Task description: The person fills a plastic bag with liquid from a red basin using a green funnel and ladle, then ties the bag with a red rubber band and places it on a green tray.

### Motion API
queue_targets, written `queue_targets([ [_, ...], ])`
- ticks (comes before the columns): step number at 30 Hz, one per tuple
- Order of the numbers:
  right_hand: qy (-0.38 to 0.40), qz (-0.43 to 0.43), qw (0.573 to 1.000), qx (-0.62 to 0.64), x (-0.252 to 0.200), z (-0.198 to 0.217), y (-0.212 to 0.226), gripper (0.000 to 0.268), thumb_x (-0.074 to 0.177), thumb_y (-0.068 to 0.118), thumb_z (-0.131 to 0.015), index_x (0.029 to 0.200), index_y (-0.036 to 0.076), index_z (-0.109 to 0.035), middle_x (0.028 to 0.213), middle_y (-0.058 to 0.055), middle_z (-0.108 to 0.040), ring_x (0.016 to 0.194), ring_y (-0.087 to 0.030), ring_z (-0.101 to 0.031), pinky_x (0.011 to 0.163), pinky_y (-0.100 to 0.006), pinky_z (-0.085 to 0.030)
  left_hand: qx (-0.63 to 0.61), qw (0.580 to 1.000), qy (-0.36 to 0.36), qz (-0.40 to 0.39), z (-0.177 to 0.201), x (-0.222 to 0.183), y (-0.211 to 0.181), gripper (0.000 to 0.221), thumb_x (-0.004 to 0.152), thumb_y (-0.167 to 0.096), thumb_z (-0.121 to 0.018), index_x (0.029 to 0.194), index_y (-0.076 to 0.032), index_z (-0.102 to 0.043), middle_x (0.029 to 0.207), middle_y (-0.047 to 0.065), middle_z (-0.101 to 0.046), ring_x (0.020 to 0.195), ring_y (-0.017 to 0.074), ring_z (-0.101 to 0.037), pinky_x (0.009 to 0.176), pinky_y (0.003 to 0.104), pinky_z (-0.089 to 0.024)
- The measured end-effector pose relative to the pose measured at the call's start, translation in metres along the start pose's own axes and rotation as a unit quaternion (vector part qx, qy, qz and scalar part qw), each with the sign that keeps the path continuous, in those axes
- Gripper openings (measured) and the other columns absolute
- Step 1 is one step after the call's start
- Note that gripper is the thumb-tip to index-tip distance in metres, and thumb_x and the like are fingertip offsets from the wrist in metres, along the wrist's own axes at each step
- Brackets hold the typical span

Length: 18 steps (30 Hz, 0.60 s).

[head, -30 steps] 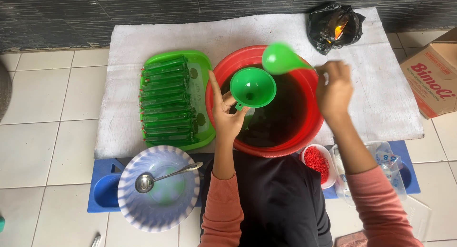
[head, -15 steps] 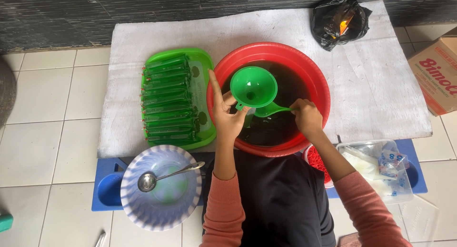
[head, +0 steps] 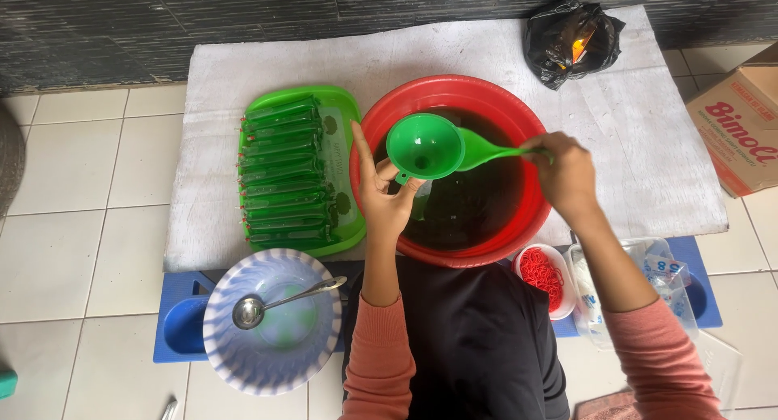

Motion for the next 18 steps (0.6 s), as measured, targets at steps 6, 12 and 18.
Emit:
queue_targets([
  [6, -0.051, 0.035, 0.998, 0.010, 0.018, 0.072, 0.033, 0.013, 0.100, 0.008, -0.083, 0.104, 0.019, -0.077, 0.098, 0.001, -0.073, 0.097, -0.026, -0.071, 0.086, -0.040, -0.059, 0.011, 1.000, -0.018, -0.007, 0.000, 0.001, 0.000, 0.108, 0.089, 0.004, -0.080, 0.168, -0.012, -0.007, 0.114, 0.009, -0.079, 0.121, 0.0126, -0.065, 0.115, 0.035, -0.045],
  [12, -0.073, 0.101, 0.992, -0.006, 0.024, 0.124, 0.066, 0.020, 0.102, -0.003, -0.077, 0.114, 0.013, -0.078, 0.108, -0.008, -0.072, 0.094, -0.031, -0.063, 0.082, -0.042, -0.046, 0.060, 0.998, -0.025, 0.024, 0.002, 0.001, -0.006, 0.108, 0.094, -0.017, -0.080, 0.167, -0.018, 0.000, 0.095, 0.005, -0.078, 0.092, 0.0095, -0.061, 0.102, 0.030, -0.050],
  [18, -0.096, 0.134, 0.986, -0.032, 0.020, 0.145, 0.099, 0.021, 0.104, -0.006, -0.079, 0.117, 0.010, -0.080, 0.110, -0.007, -0.073, 0.096, -0.030, -0.062, 0.081, -0.040, -0.047, 0.071, 0.997, -0.015, 0.021, 0.002, 0.001, -0.006, 0.108, 0.095, -0.016, -0.080, 0.166, -0.019, 0.000, 0.097, 0.007, -0.079, 0.097, 0.0122, -0.067, 0.108, 0.033, -0.050],
])
Point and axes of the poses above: each hand's wrist, its own x-axis towards the middle knuckle, its own z-axis out of the back of the hand, y = z × x, the point moved 2 cm from there along x, towards the middle knuckle
